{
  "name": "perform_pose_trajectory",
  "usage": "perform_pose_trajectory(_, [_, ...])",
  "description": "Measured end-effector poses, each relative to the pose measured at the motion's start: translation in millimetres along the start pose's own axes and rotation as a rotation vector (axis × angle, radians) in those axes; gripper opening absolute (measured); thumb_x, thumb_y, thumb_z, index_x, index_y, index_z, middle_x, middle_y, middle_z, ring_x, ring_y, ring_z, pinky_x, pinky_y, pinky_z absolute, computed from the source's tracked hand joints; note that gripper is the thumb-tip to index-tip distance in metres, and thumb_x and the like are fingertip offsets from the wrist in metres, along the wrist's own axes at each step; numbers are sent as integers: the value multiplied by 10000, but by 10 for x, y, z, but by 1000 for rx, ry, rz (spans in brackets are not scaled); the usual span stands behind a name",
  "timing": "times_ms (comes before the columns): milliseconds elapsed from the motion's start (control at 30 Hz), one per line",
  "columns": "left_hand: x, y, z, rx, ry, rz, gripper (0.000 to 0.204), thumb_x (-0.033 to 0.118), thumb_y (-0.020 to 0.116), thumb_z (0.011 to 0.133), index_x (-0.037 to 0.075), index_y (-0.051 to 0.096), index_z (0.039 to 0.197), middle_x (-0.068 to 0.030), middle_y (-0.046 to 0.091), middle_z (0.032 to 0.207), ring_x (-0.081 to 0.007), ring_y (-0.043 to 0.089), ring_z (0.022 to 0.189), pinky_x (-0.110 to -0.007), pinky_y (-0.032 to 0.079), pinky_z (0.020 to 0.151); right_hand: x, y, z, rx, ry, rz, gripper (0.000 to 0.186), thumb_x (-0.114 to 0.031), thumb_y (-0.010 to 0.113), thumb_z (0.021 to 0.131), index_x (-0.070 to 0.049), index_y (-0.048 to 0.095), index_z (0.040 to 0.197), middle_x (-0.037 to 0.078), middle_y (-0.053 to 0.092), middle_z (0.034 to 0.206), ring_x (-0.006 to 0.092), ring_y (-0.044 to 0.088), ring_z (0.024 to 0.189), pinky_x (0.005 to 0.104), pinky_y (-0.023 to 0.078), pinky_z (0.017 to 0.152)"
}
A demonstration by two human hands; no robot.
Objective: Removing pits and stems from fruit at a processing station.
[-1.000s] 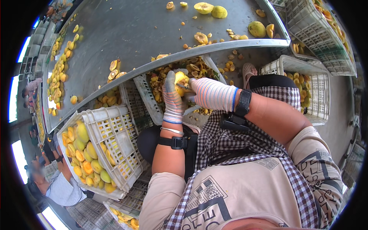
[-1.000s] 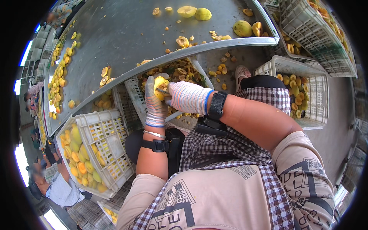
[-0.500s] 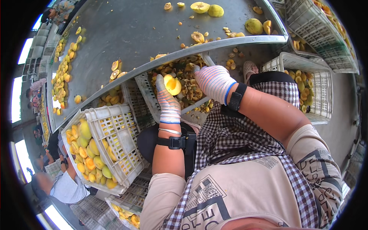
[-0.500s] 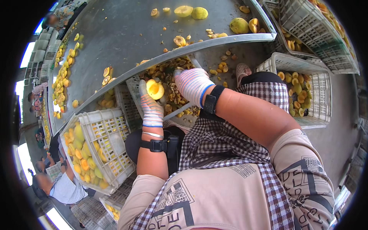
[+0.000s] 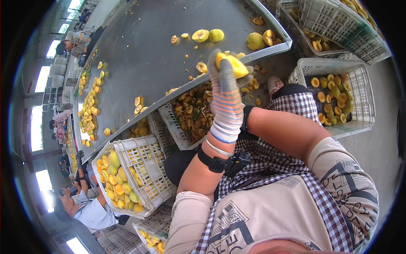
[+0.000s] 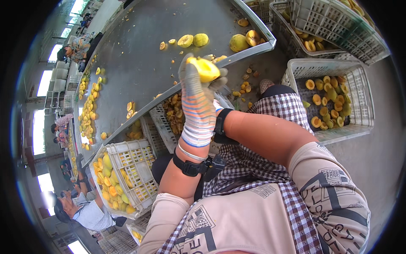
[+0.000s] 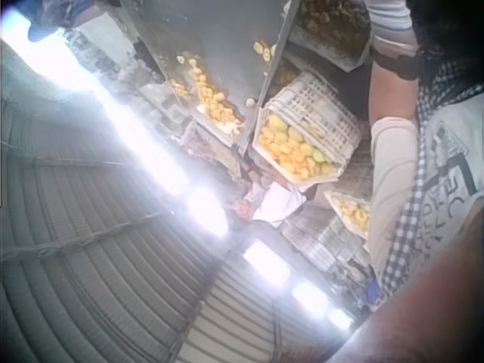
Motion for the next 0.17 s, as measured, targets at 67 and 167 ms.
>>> perform_pose_trajectory(67, [-188, 720, -16, -303, 6, -86, 622, 347, 587, 911, 74, 306, 1395, -160, 453, 1259, -277, 547, 1097, -367, 518, 863, 341, -76, -113, 125, 356, 170, 207, -183, 482, 915, -81, 617, 1034, 86, 635, 908, 186, 591, 813, 305, 486, 724])
perform_pose_trajectory(167, [-240, 998, 65, -413, 175, 284, 583, 266, 640, 874, 57, 377, 1350, -196, 452, 1272, -308, 528, 1116, -378, 478, 906, 406, -266, -275, 29, 495, 366, 204, -173, 459, 943, -95, 596, 1073, 72, 600, 965, 145, 567, 881, 283, 469, 776])
Point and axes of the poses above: each hand's wrist, its own z-axis towards the middle knuckle, its own y-axis out of the palm, x = y × z, the point moved 9 cm from there along z, towards the middle knuckle
